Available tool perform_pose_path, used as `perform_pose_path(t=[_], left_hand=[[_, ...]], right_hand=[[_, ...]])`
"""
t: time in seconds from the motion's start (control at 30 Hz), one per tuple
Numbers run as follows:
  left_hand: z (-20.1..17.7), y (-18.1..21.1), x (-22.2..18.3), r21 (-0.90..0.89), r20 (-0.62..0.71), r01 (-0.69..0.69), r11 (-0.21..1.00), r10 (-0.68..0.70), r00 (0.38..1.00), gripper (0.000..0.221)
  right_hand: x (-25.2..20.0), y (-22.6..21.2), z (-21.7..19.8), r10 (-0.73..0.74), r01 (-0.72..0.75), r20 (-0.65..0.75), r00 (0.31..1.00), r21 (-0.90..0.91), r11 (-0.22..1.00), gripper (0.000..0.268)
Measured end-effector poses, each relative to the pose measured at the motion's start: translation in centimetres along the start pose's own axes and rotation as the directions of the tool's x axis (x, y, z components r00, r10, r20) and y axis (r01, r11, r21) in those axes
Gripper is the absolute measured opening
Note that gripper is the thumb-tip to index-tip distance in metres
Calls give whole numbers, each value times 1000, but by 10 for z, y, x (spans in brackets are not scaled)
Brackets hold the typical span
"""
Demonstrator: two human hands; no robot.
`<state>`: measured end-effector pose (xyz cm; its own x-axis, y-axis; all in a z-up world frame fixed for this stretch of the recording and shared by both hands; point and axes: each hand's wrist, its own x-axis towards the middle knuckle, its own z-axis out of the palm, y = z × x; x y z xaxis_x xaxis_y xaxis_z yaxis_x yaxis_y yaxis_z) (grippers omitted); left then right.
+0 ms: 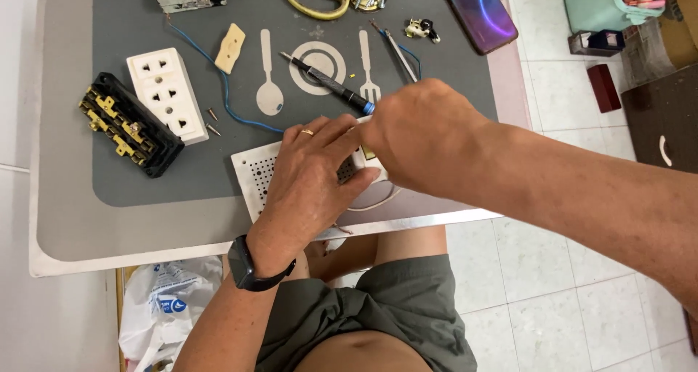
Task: Disassembling and inspecting an electrical outlet component using a screwdriver and pliers on a work mat.
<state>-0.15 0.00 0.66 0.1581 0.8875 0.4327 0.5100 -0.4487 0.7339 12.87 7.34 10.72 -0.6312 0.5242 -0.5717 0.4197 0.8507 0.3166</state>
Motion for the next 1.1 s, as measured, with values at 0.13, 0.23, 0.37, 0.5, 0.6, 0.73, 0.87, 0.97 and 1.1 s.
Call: perform_pose_path(t=[0.13, 0.23, 0.37, 0.5, 0.6, 0.73, 0.87, 0.97, 1.1], left_hand=[[4, -2, 0, 32, -14, 0, 999, 1, 1000, 45], [3, -1, -1, 31, -18, 9, 999, -8, 1000, 46], [5, -5, -3, 36, 1, 30, 999, -30, 1000, 49], [0, 0, -1, 11, 4, 27, 1000, -27, 1000, 48], [7, -7, -3, 41, -2, 25, 999, -25, 1000, 44], [8, -4, -2, 58, 5, 15, 998, -15, 1000, 48], [17, -1, -1, 6, -51, 75, 997, -74, 996, 25], [30, 0, 0, 36, -161, 84, 996, -77, 984, 15], [30, 8, 0, 24, -241, 72, 997, -64, 968, 17]], right_hand=[[8, 6, 1, 243, -275, 136, 960, 326, 904, 17], [2, 14, 12, 172, -158, -22, 985, 291, 944, 15], [-5, 9, -4, -215, 160, -120, 969, -359, 920, 12], [-3, 3, 4, -130, 133, 26, 991, -209, 969, 20], [9, -1, -3, 236, -252, 131, 963, 115, 961, 16], [11, -5, -16, 302, -345, 176, 937, 324, 881, 16], [15, -16, -24, 121, -123, 23, 992, 137, 983, 21], [16, -12, -23, -14, 16, 53, 998, -44, 999, 16], [-5, -5, -41, 330, -394, 215, 919, 524, 756, 30]])
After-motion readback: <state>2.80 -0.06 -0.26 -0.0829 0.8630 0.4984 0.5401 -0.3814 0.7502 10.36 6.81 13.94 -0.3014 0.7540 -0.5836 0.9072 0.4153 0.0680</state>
